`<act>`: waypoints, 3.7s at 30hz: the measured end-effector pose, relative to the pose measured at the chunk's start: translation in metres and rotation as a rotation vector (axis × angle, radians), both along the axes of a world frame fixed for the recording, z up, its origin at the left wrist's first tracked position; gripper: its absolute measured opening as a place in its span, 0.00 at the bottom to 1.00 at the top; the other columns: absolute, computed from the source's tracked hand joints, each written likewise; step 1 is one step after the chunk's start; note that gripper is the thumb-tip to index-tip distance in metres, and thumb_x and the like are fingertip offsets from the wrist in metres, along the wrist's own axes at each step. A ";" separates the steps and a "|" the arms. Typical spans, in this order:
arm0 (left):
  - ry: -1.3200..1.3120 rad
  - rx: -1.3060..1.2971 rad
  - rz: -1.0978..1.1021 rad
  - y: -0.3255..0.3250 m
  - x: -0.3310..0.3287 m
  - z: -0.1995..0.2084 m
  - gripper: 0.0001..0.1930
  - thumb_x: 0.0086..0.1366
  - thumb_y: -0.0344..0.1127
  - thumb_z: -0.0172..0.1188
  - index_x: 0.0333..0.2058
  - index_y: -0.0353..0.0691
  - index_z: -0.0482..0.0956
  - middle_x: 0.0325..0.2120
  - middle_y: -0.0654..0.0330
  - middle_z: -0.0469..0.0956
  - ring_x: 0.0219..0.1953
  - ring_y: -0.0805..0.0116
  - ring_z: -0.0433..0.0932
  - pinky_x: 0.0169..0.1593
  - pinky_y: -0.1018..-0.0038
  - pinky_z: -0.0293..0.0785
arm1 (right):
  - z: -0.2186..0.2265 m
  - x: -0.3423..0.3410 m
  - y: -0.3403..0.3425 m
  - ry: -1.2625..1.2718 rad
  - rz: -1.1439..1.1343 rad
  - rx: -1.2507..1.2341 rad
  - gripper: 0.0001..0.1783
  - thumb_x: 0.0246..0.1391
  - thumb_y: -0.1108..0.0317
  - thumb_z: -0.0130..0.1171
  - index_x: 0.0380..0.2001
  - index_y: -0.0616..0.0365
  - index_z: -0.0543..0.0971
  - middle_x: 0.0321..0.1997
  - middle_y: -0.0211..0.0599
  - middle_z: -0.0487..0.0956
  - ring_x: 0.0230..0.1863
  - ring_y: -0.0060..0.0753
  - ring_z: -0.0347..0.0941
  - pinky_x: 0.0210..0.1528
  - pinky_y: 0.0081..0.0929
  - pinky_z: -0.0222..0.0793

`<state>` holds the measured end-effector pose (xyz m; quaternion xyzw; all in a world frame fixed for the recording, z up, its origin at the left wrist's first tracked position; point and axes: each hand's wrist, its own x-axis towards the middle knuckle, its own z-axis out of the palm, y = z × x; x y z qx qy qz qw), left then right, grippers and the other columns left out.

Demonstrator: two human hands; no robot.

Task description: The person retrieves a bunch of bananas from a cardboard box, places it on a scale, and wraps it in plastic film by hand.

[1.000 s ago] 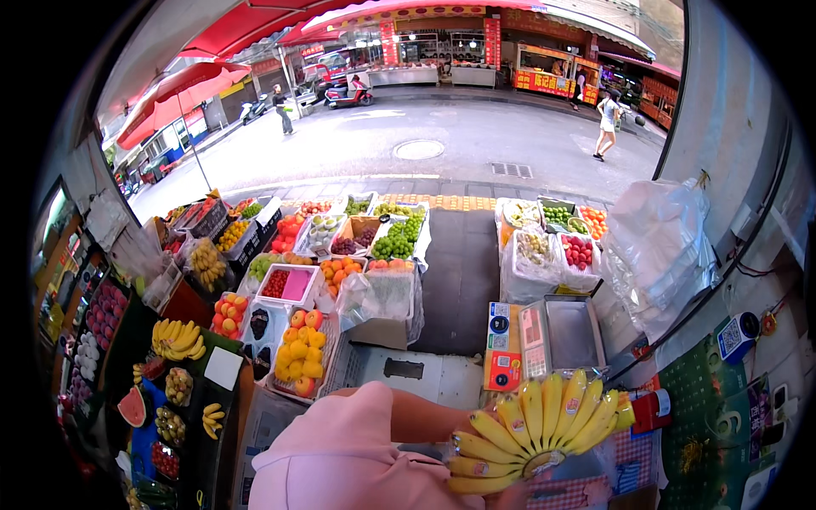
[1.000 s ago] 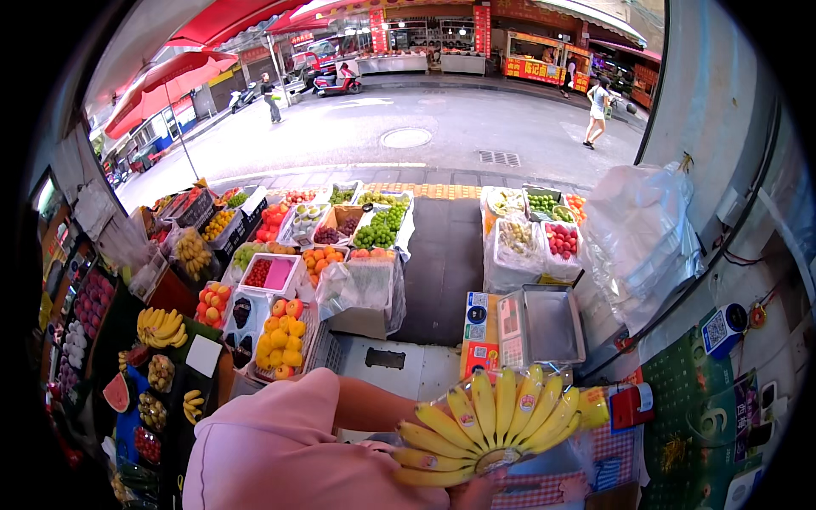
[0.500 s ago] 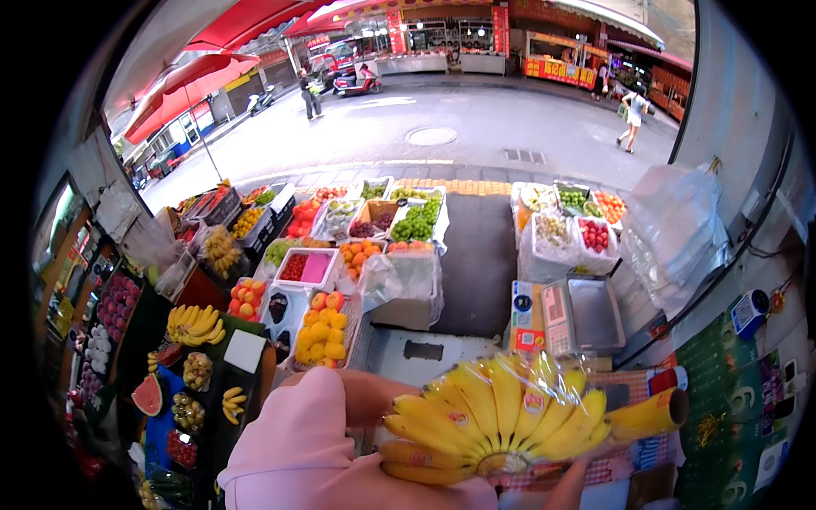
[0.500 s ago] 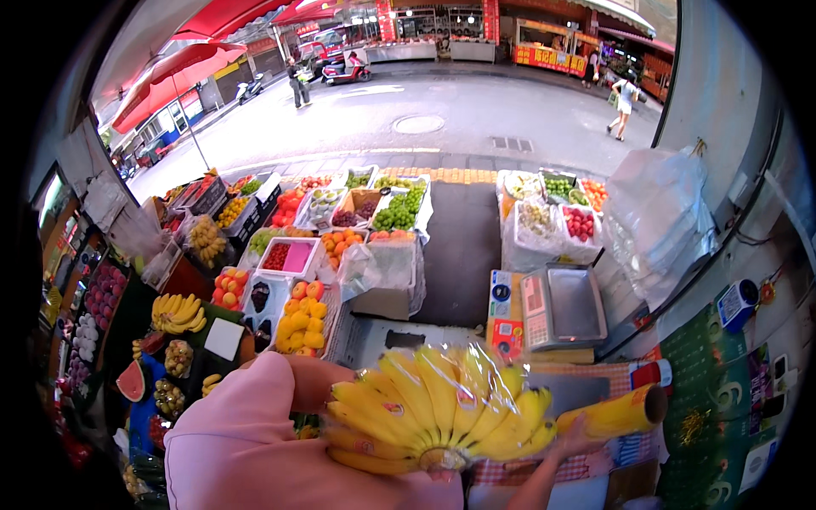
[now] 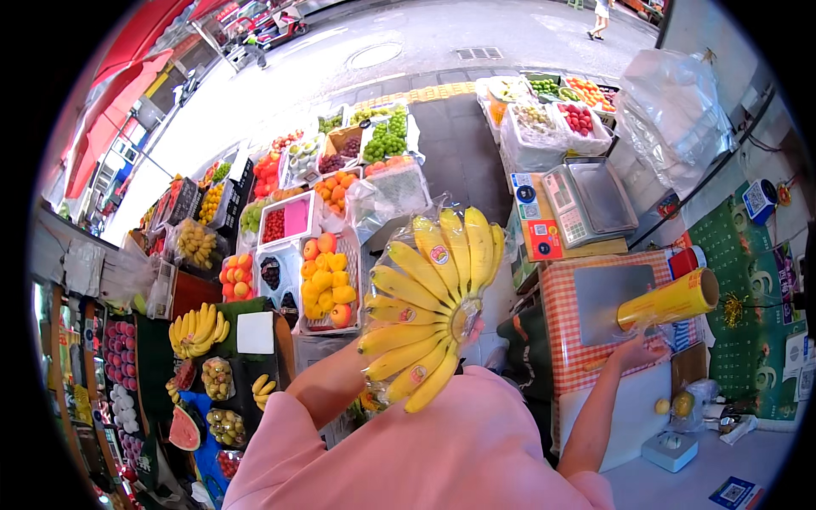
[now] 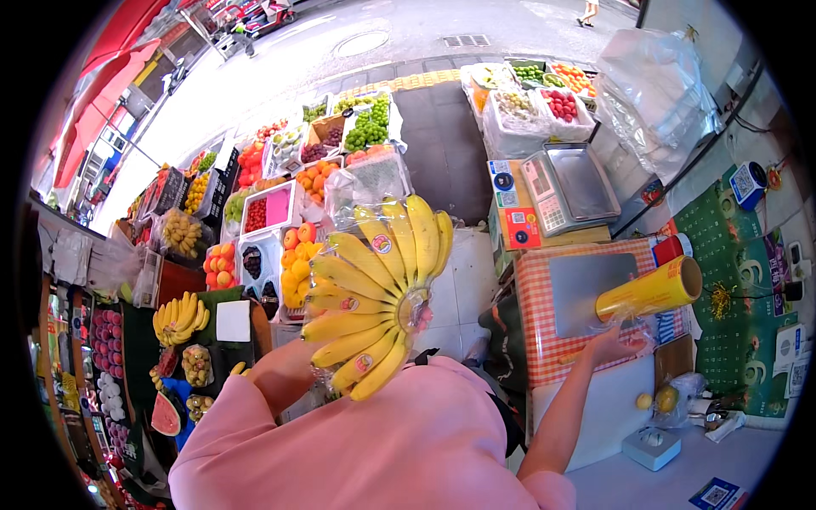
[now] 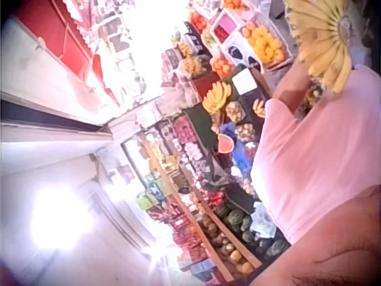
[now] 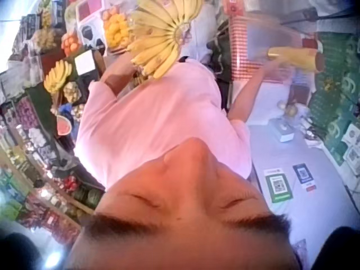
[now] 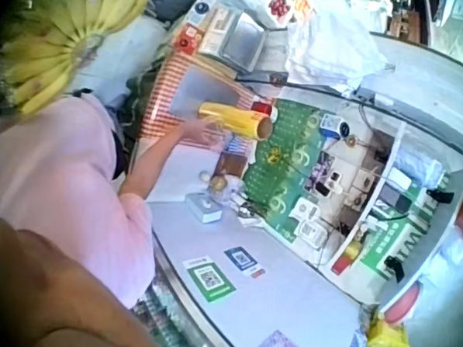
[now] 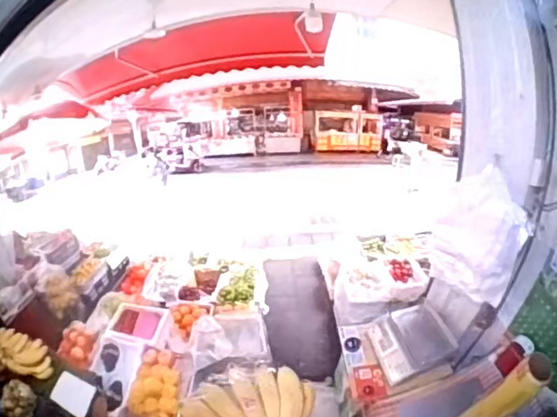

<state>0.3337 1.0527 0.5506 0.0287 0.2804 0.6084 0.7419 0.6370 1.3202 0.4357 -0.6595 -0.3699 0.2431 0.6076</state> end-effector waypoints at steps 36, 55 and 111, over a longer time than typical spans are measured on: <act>0.589 -0.233 0.438 -0.075 0.069 0.003 0.04 0.63 0.26 0.62 0.33 0.34 0.76 0.27 0.58 0.79 0.28 0.69 0.79 0.34 0.74 0.77 | 0.127 -0.136 -0.142 2.724 0.393 -2.572 0.37 0.62 0.42 0.44 0.62 0.60 0.59 0.55 0.51 0.69 0.49 0.50 0.70 0.46 0.44 0.69; 0.569 -0.423 0.046 -0.042 0.054 0.025 0.12 0.69 0.39 0.56 0.41 0.37 0.79 0.33 0.67 0.78 0.35 0.81 0.73 0.38 0.80 0.70 | 0.126 -0.128 -0.139 2.377 -0.232 -3.015 0.39 0.53 0.41 0.54 0.57 0.62 0.66 0.51 0.43 0.71 0.54 0.44 0.70 0.62 0.40 0.66; 1.005 -0.413 0.713 -0.036 0.047 0.060 0.11 0.71 0.36 0.56 0.33 0.35 0.77 0.22 0.73 0.69 0.25 0.86 0.61 0.26 0.82 0.58 | 0.127 -0.132 -0.159 2.522 -0.543 -3.113 0.24 0.65 0.52 0.41 0.53 0.60 0.67 0.50 0.49 0.72 0.36 0.47 0.72 0.35 0.45 0.74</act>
